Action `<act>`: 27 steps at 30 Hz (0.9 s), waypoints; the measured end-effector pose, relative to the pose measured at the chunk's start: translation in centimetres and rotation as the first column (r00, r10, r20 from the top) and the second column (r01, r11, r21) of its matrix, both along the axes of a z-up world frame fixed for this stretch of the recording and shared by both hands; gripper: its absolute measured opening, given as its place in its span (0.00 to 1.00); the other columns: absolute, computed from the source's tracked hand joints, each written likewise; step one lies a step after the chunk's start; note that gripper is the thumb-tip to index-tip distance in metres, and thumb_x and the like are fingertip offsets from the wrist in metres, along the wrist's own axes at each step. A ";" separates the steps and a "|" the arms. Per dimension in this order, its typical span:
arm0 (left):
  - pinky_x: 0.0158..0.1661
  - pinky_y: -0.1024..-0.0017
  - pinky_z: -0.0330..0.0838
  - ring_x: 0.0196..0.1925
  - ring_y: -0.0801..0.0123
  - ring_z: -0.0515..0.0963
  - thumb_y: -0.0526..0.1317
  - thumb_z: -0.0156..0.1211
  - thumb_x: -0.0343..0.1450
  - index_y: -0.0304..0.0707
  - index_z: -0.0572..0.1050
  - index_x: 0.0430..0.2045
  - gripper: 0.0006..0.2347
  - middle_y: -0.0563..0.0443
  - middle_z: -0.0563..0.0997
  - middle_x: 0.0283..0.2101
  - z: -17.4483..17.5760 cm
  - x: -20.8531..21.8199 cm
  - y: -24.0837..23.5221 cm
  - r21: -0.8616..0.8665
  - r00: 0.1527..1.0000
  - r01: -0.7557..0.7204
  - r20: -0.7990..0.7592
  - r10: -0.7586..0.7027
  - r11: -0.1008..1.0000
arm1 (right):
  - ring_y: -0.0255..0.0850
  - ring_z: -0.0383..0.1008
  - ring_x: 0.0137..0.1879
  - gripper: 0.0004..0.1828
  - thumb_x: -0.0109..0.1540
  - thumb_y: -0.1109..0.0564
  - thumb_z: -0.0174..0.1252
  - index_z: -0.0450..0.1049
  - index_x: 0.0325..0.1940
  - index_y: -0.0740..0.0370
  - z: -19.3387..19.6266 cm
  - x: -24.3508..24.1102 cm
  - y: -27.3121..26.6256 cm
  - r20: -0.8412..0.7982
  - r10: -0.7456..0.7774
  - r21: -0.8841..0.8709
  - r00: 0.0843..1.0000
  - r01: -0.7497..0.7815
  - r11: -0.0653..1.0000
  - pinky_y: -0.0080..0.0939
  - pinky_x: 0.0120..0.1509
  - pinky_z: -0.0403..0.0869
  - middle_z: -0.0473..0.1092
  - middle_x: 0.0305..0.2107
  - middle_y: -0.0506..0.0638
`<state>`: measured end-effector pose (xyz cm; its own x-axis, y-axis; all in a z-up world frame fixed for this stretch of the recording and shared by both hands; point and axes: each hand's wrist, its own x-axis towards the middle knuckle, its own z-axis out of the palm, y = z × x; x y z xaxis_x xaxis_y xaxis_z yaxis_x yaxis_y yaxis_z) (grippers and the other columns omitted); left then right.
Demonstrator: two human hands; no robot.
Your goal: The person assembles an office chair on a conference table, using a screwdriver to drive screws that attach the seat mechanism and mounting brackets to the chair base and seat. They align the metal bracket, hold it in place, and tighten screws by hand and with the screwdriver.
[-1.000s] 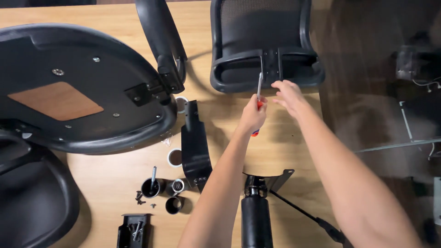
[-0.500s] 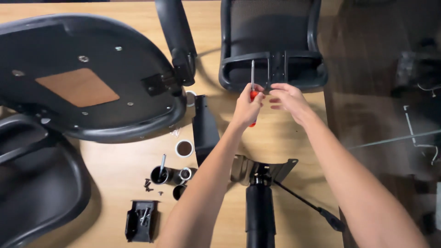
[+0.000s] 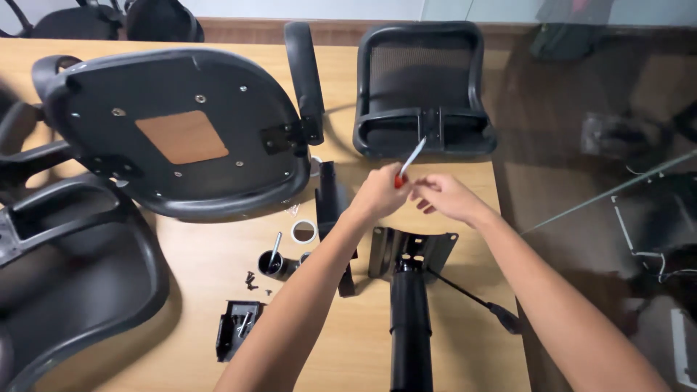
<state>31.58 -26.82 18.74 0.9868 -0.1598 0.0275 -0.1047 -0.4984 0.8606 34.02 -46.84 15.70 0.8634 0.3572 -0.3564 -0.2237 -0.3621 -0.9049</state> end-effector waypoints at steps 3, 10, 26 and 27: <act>0.43 0.56 0.76 0.38 0.43 0.83 0.39 0.64 0.65 0.32 0.78 0.31 0.09 0.33 0.83 0.32 -1.8 -2.3 0.8 0.140 0.998 0.063 -0.031 -0.059 0.988 | 0.39 0.80 0.42 0.17 0.67 0.51 0.51 0.76 0.51 0.66 1.4 -2.7 -0.2 0.003 0.101 -0.095 0.995 -0.100 0.990 0.39 0.48 0.80 0.78 0.39 0.51; 0.44 0.56 0.76 0.41 0.43 0.83 0.45 0.68 0.64 0.31 0.77 0.34 0.14 0.33 0.82 0.35 -3.6 -5.7 1.3 0.180 0.988 0.035 -0.151 -0.007 0.983 | 0.34 0.79 0.43 0.18 0.66 0.48 0.55 0.80 0.45 0.67 -1.2 -6.9 -2.0 0.091 0.070 -0.148 0.993 -0.056 0.987 0.36 0.51 0.76 0.80 0.37 0.51; 0.44 0.54 0.76 0.43 0.39 0.83 0.52 0.70 0.66 0.35 0.73 0.46 0.23 0.33 0.83 0.37 -6.5 -10.2 0.8 0.157 0.990 -0.038 -0.131 0.059 0.987 | 0.42 0.72 0.57 0.38 0.61 0.34 0.58 0.66 0.65 0.61 -6.0 -13.2 -2.9 -0.003 -0.306 -0.109 0.952 0.304 0.946 0.45 0.60 0.72 0.73 0.52 0.55; 0.43 0.54 0.76 0.43 0.39 0.83 0.52 0.69 0.67 0.35 0.73 0.46 0.23 0.32 0.83 0.37 -6.6 -10.4 0.7 0.118 0.986 -0.070 -0.141 0.087 0.991 | 0.43 0.74 0.55 0.38 0.62 0.32 0.57 0.71 0.62 0.67 -7.7 -13.0 -3.3 0.049 -0.248 -0.039 0.968 0.250 0.968 0.43 0.60 0.72 0.76 0.50 0.57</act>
<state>21.18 -26.16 12.18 0.9884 -0.0758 -0.1312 0.0609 -0.5946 0.8017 21.07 -50.13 7.99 0.9379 0.1141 -0.3276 -0.2730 -0.3399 -0.9000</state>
